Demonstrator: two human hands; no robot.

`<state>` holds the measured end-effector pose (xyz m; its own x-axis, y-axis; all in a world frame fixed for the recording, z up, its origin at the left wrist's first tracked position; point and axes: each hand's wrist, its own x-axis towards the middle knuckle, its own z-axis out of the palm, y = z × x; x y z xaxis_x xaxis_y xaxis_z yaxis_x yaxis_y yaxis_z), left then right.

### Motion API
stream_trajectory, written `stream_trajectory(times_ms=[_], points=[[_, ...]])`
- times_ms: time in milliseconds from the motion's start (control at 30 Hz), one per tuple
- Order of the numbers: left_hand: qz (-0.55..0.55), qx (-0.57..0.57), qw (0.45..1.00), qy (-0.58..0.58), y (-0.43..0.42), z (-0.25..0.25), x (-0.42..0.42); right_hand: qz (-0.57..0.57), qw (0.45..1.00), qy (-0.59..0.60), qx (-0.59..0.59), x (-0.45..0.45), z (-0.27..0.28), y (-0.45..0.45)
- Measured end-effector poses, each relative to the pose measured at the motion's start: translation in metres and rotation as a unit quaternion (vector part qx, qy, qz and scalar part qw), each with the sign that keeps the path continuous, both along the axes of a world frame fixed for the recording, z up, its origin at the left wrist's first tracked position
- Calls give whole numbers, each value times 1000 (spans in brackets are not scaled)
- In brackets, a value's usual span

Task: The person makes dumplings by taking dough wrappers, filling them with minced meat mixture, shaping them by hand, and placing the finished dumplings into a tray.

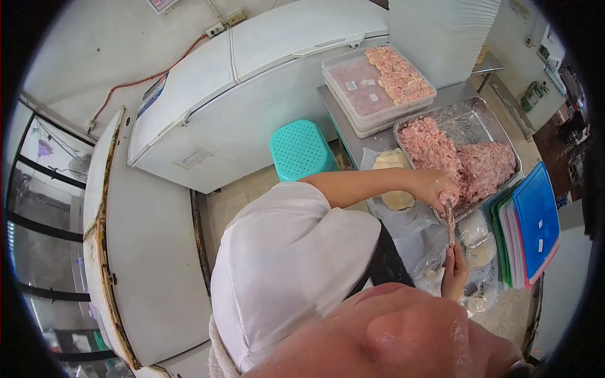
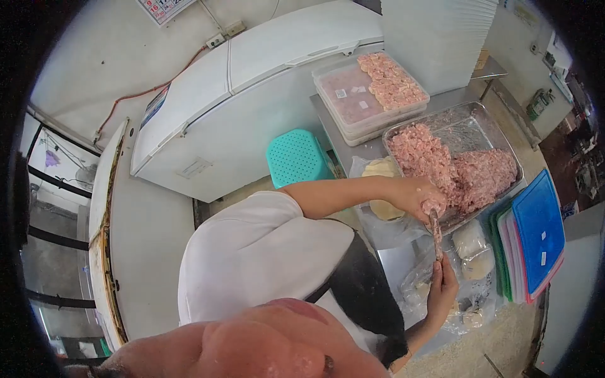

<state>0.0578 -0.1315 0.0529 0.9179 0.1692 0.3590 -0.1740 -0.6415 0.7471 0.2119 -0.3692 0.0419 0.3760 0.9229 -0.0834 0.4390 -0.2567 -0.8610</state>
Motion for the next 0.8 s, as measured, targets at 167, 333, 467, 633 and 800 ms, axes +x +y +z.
stream_trajectory(times_ms=[167,333,467,633,800], points=[[-23,-16,999,39,-8,18,-4,-7,1000,8,-14,1,3,-7],[-37,-28,997,67,-6,17,3,-27,999,-10,-18,-4,9,-9],[-46,-9,997,65,-4,7,4,-33,999,2,-8,-1,-14,-11],[-51,11,995,83,3,7,-8,-13,1000,-2,-8,-17,0,-1],[-50,-30,996,64,12,-4,-16,-1,1000,-10,-4,-17,-10,16]])
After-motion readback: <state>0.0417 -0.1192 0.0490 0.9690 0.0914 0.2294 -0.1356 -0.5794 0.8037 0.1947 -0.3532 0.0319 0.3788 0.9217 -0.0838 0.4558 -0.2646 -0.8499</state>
